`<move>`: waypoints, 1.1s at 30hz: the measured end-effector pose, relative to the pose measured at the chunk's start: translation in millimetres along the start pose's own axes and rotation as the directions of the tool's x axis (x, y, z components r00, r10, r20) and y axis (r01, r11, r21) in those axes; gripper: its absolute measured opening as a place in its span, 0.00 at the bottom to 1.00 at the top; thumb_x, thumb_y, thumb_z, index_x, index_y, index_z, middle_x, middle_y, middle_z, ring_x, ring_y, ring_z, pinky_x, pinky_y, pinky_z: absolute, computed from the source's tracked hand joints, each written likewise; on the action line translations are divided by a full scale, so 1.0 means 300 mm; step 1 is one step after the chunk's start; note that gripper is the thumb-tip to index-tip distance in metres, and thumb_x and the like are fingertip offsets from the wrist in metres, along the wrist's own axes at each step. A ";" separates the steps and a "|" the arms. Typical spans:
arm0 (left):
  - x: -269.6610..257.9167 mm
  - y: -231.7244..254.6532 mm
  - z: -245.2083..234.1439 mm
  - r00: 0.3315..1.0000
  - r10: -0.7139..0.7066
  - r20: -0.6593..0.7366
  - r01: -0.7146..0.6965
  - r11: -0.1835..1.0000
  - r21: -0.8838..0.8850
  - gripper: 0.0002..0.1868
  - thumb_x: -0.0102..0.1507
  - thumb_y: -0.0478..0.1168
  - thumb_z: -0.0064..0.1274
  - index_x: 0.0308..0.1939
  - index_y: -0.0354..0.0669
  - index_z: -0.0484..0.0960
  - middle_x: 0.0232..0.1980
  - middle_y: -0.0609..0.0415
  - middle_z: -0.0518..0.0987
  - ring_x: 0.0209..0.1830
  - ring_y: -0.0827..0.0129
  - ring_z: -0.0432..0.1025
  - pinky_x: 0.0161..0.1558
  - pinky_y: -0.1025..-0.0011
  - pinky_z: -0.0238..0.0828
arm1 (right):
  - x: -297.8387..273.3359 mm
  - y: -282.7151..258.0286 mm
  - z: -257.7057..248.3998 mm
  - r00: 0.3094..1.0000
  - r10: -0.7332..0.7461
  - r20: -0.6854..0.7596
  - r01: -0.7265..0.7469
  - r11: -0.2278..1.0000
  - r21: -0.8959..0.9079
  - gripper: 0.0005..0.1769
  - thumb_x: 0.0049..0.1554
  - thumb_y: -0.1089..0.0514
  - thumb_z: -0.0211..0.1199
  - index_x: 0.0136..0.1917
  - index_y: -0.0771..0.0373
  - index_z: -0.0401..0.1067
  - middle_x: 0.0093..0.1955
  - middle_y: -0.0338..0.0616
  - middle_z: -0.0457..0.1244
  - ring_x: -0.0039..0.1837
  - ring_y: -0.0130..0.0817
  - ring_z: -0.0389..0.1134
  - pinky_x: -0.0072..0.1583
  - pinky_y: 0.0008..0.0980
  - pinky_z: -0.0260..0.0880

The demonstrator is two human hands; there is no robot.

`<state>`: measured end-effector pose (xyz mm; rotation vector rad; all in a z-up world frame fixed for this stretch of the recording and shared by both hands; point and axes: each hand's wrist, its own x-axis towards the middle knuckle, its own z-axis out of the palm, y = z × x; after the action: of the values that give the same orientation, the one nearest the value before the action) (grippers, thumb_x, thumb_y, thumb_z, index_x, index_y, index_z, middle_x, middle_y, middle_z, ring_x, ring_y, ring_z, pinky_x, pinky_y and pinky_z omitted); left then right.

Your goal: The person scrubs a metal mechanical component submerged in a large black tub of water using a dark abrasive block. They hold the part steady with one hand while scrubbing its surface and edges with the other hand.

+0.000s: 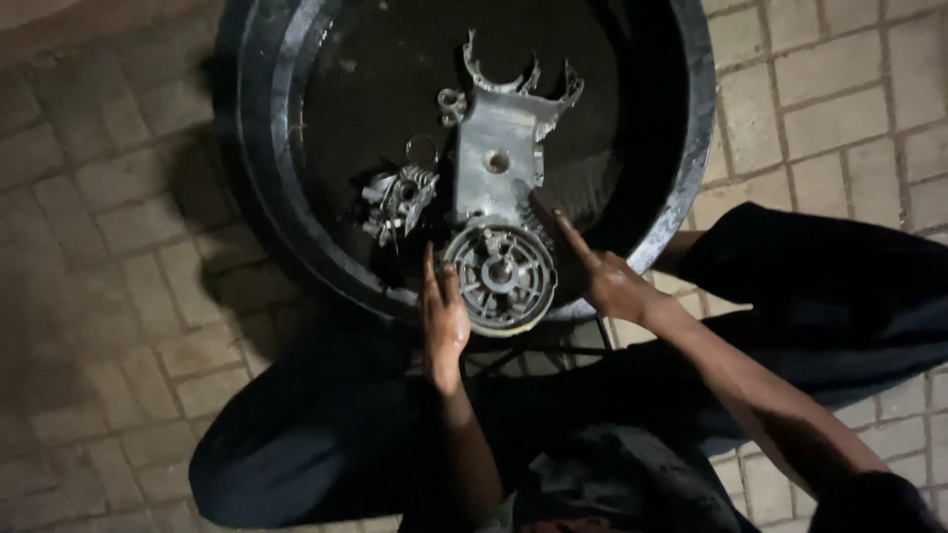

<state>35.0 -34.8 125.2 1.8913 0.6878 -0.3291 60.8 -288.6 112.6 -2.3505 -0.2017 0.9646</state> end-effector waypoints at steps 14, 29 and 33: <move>-0.007 -0.037 0.010 1.000 0.020 -0.012 -0.020 1.000 0.017 0.31 0.70 0.53 0.34 0.77 0.50 0.61 0.74 0.36 0.65 0.73 0.42 0.61 0.73 0.51 0.54 | 0.065 0.009 0.009 0.999 0.042 0.004 -0.042 0.999 -0.002 0.53 0.52 0.62 0.48 0.87 0.45 0.32 0.46 0.61 0.70 0.47 0.55 0.75 0.59 0.43 0.72; -0.026 -0.001 0.001 0.999 0.033 -0.014 -0.033 0.999 0.009 0.32 0.70 0.54 0.33 0.76 0.45 0.60 0.74 0.31 0.63 0.74 0.37 0.59 0.73 0.46 0.50 | 0.358 -0.187 -0.134 0.994 -0.062 -0.086 0.068 0.995 0.073 0.53 0.54 0.67 0.46 0.86 0.39 0.31 0.51 0.78 0.66 0.57 0.72 0.69 0.59 0.53 0.70; -0.031 0.036 -0.010 0.999 0.025 -0.024 -0.027 0.998 -0.052 0.33 0.69 0.52 0.33 0.76 0.42 0.61 0.72 0.29 0.66 0.70 0.35 0.63 0.72 0.48 0.54 | 0.087 -0.027 -0.006 0.994 0.109 0.001 -0.107 0.973 -0.206 0.49 0.58 0.61 0.45 0.85 0.31 0.30 0.62 0.64 0.66 0.62 0.62 0.70 0.63 0.52 0.72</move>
<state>33.7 -37.9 139.4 1.8556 0.6804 -0.2707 81.5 -274.0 102.7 -2.5674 -0.1875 1.0544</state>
